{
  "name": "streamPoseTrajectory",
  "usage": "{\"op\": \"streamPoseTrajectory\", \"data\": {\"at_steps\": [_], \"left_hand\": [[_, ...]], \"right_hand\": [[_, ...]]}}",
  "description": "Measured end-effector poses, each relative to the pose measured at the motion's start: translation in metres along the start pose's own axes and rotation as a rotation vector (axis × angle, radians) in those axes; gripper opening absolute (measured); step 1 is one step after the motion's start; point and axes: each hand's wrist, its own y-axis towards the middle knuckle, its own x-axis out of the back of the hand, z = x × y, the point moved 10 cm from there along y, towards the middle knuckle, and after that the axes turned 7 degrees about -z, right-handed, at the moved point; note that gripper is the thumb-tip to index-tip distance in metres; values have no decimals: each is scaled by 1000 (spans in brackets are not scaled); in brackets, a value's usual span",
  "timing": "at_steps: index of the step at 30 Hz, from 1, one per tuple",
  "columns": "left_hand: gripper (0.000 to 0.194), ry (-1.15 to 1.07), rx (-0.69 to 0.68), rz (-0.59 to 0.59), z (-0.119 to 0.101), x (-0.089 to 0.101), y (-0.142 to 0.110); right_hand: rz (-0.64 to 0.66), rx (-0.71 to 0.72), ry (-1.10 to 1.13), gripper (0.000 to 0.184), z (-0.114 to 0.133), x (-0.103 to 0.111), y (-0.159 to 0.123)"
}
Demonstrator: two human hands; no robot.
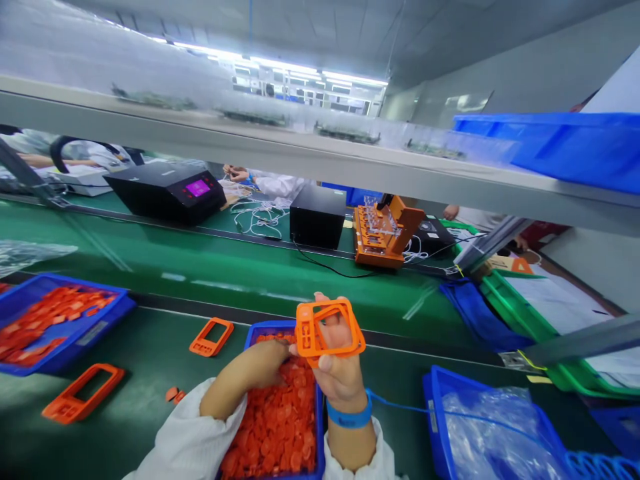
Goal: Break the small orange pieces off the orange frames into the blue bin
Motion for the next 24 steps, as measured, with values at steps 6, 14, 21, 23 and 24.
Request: {"op": "streamPoseTrajectory", "data": {"at_steps": [6,14,21,23,24], "left_hand": [[35,35,8,45,3,-2,-1],[27,23,-24,27,0,-6,1],[15,-50,-67,12,1,-11,4],[16,-98,-85,-45,-1,-1,3],[18,-128,-93,-86,-3,7,1]], "right_hand": [[11,-4,11,87,-2,1,-2],[36,-2,24,84,-4,-3,-2],[-7,-30,28,85,-7,-3,-1],[-18,-22,27,87,-7,-3,0],[-21,-10,24,87,-7,-3,0]]}}
